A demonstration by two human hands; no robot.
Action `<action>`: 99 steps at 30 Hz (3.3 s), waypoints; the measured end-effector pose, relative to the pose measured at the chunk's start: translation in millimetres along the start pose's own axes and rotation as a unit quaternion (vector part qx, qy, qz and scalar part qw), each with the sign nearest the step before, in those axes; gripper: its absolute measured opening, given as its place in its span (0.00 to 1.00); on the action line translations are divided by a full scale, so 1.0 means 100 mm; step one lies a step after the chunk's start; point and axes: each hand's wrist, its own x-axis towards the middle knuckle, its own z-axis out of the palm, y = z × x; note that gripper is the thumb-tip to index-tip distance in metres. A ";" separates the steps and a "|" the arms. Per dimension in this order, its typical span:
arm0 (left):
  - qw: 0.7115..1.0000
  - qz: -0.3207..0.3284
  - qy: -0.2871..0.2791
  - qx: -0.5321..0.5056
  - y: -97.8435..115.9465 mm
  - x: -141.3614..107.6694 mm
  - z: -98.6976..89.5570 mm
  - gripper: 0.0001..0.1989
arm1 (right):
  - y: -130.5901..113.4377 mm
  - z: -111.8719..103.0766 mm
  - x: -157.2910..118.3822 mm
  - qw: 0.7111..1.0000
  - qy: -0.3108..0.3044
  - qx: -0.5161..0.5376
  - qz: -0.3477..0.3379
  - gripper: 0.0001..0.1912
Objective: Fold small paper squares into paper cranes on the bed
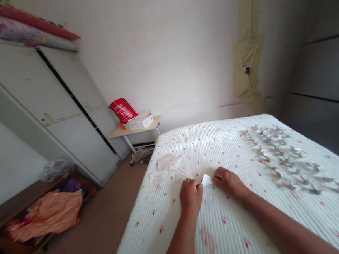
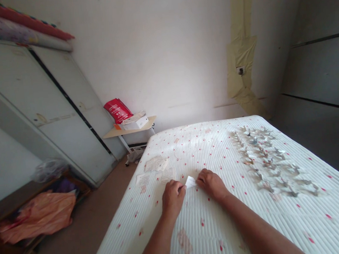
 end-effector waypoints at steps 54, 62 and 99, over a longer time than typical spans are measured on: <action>0.989 0.059 -0.087 0.109 0.20 -0.07 -0.09 0.14 | -0.06 0.11 0.02 0.993 0.026 -0.066 0.099 0.03; 0.986 0.042 -0.098 0.130 0.21 -0.15 -0.16 0.14 | -0.01 0.09 0.06 0.988 0.030 0.005 0.153 0.08; 0.976 -0.152 -0.140 0.064 0.19 0.08 -0.14 0.11 | -0.31 0.26 0.09 0.992 0.032 -0.043 0.115 0.02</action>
